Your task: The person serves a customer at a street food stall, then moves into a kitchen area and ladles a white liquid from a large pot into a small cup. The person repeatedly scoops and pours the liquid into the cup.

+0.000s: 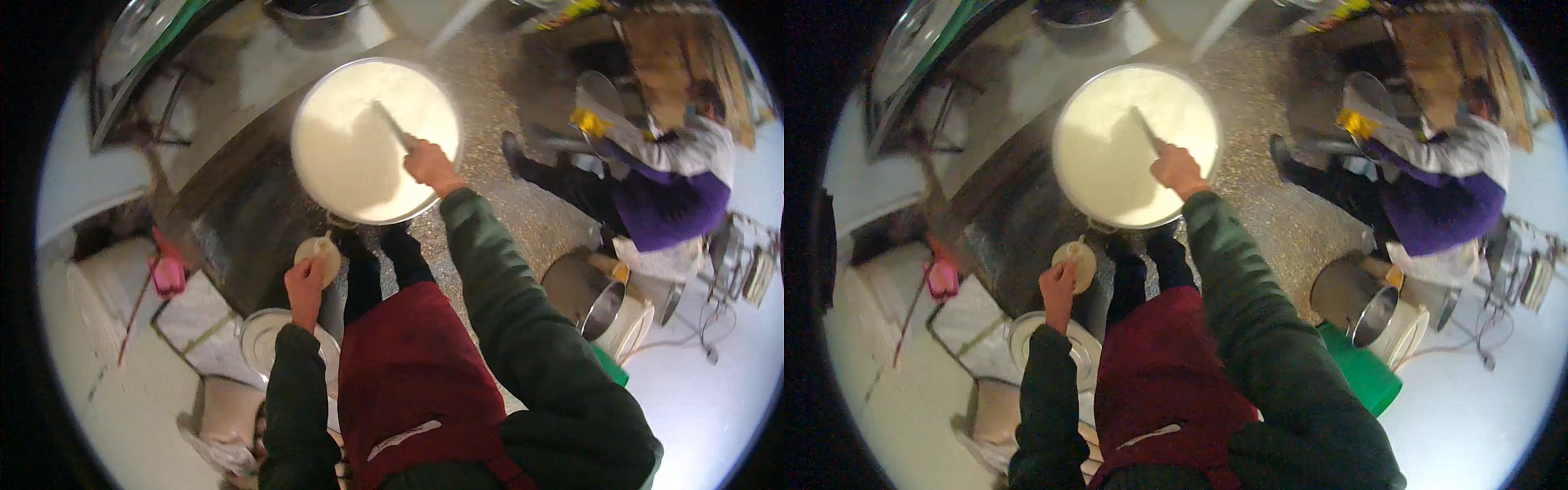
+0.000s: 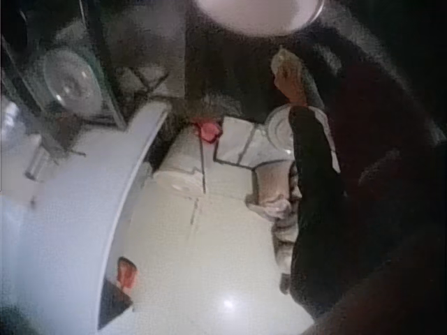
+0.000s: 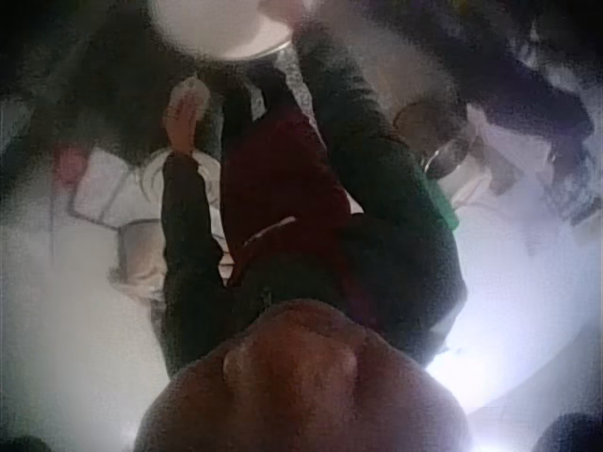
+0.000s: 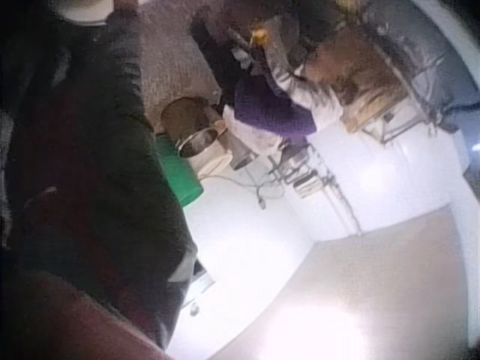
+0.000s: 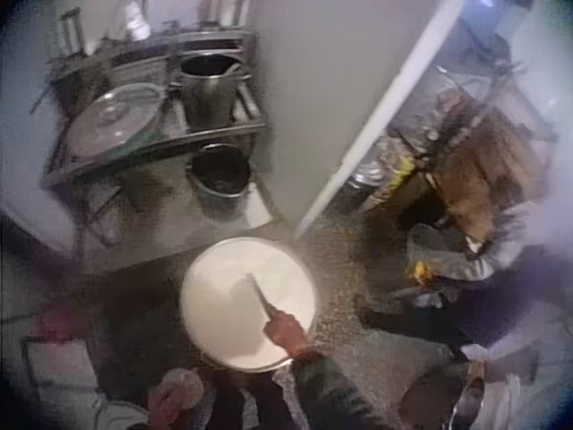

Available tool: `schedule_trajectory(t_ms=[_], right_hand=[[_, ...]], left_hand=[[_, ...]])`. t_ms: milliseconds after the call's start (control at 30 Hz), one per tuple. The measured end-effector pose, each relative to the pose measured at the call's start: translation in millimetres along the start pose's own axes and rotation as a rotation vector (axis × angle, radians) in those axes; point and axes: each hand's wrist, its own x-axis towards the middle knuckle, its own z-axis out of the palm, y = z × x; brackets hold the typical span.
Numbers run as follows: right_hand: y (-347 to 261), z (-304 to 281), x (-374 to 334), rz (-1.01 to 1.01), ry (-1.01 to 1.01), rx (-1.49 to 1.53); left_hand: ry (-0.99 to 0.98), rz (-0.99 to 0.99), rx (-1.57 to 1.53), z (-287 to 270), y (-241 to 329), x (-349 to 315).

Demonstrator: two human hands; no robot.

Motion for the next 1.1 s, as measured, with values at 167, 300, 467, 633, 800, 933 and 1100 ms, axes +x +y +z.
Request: schedule_trajectory(t_ms=[167,300,467,633,800,933,1100], right_hand=[[-6.8,11.6,10.9,-0.056,-0.025,0.065],[-6.1,25.1,11.5,0.047,-0.132,0.123],[18.1,65.5,4.2,-0.086,-0.088,-0.091],[53.1,110.0,-48.8,-0.198,0.031,-0.069],[80.6,120.7,-129.1,-0.121,-0.001,0.108],[91.4,117.8,-200.1,-0.104,0.039,0.313],[100.1,98.2,-268.9,-0.089,0.044,0.469]], left_hand=[[0.077,-0.004,0.063,-8.7,17.1,2.0],[0.12,-0.038,0.204,-6.6,42.1,14.8],[0.046,-0.058,0.386,-3.9,66.1,46.7],[-0.084,0.001,0.532,10.3,82.5,93.4],[-0.093,0.002,0.784,53.4,96.1,146.5],[-0.179,0.048,0.965,76.7,99.9,178.2],[-0.208,0.118,1.095,94.2,105.5,197.2]])
